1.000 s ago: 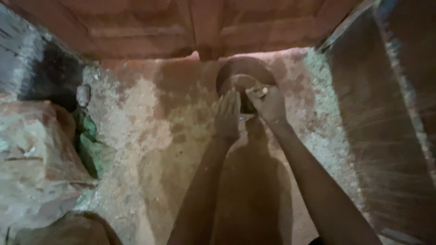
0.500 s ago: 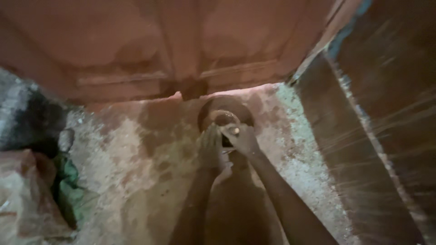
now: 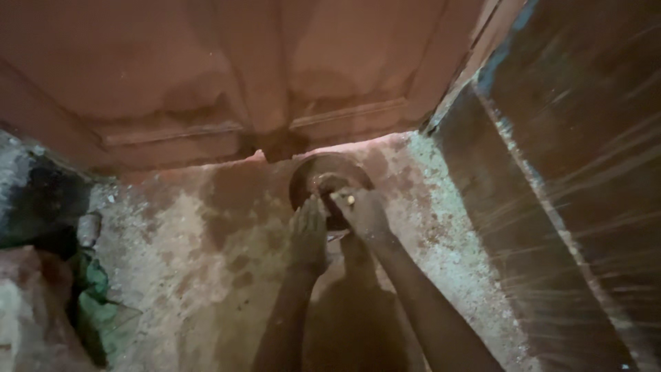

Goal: The person paints a wooden door with reddish-brown paint using a paintbrush, steadying the door with their other hand. They brush paint across the door panels and edges, briefly dip the brush into a paint container on the floor, and continue coating the unpainted areas of the door and frame.

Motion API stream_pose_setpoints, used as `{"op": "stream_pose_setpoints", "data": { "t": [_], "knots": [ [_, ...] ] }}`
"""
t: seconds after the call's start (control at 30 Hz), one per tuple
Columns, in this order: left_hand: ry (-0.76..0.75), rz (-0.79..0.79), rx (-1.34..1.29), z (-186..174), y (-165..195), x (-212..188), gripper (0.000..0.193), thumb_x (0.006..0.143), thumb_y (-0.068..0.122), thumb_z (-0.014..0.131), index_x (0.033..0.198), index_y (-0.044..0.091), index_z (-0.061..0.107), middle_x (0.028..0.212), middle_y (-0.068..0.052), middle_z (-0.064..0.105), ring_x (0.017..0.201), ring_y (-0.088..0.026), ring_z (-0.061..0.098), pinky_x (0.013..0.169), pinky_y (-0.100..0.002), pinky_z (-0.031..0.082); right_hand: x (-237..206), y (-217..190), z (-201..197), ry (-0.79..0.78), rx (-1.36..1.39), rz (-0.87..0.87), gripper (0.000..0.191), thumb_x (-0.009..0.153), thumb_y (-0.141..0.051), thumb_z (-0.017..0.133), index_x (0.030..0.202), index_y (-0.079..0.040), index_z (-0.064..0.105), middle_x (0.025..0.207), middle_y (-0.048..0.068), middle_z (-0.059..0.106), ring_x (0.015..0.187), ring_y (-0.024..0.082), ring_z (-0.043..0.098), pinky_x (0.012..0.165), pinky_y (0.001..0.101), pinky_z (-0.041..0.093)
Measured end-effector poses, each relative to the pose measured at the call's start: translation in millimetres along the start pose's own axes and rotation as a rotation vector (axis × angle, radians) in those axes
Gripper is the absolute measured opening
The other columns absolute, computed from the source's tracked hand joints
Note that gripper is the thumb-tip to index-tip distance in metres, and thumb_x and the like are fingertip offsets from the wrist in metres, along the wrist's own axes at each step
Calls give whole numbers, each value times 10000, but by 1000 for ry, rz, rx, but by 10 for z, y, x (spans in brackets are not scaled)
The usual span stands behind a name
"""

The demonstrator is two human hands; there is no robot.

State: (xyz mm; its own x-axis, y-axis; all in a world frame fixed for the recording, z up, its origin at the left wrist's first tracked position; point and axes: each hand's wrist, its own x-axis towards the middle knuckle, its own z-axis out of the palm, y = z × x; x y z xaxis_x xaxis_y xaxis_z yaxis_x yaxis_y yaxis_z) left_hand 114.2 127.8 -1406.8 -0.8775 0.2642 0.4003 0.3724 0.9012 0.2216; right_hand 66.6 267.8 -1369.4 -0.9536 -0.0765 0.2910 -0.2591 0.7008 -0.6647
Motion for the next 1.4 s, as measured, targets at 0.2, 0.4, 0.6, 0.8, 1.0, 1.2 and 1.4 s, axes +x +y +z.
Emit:
{"op": "stream_pose_setpoints", "data": {
  "t": [0.2, 0.4, 0.6, 0.8, 1.0, 1.2, 1.4],
  "knots": [
    [-98, -76, -135, 6, 17, 18, 974, 670, 122, 707, 1515, -60, 257, 1619, -234, 246, 1509, -398, 244, 1239, -529, 161, 13, 98, -38, 23, -96, -142, 323, 977, -342, 659, 1048, -51, 776, 982, 201, 752, 828, 384, 719, 736, 472, 574],
    [9, -61, -47, 96, 17, 8, 855, 786, 157, 641, 1538, -43, 288, 1620, -224, 280, 1513, -379, 272, 1233, -506, 204, -9, 179, 71, -243, 10, -22, 298, 919, -331, 711, 1003, -58, 798, 868, 173, 763, 772, 322, 744, 741, 430, 582],
    [174, -28, 65, 126, 25, 45, 666, 943, 162, 433, 1562, -56, 323, 1642, -234, 318, 1528, -341, 327, 1250, -476, 270, 17, 120, 105, -223, 384, 197, 296, 924, -308, 730, 937, -21, 802, 772, 125, 775, 705, 217, 743, 670, 344, 568],
    [143, -37, 67, 92, 58, -7, 755, 889, 149, 512, 1561, -94, 267, 1648, -271, 282, 1533, -364, 306, 1251, -478, 267, 266, 234, -259, -151, 548, 634, 374, 947, -409, 671, 980, -51, 772, 895, 71, 772, 744, 161, 755, 682, 297, 634],
    [43, -47, 94, 80, 40, -35, 941, 796, 150, 661, 1582, -94, 205, 1675, -263, 222, 1561, -367, 255, 1276, -481, 233, 397, 545, -720, 166, 674, 562, 469, 1031, -448, 713, 828, -29, 660, 806, 90, 625, 628, 156, 573, 517, 310, 475],
    [-132, -148, -150, 16, 63, -25, 1391, 503, 371, 955, 1533, -83, 138, 1640, -296, 143, 1539, -406, 160, 1238, -513, 158, 338, 657, -797, 213, 822, 580, 403, 976, -486, 675, 866, -100, 649, 726, 5, 622, 555, 120, 569, 458, 271, 438],
    [-78, -128, -139, -43, 93, -38, 1430, 487, 390, 970, 1548, -89, 139, 1653, -291, 145, 1546, -407, 182, 1255, -509, 171, 219, 909, -836, 190, 918, 618, 494, 1045, -541, 644, 875, -78, 677, 644, 3, 443, 483, 128, 397, 407, 302, 370]
  ]
}}
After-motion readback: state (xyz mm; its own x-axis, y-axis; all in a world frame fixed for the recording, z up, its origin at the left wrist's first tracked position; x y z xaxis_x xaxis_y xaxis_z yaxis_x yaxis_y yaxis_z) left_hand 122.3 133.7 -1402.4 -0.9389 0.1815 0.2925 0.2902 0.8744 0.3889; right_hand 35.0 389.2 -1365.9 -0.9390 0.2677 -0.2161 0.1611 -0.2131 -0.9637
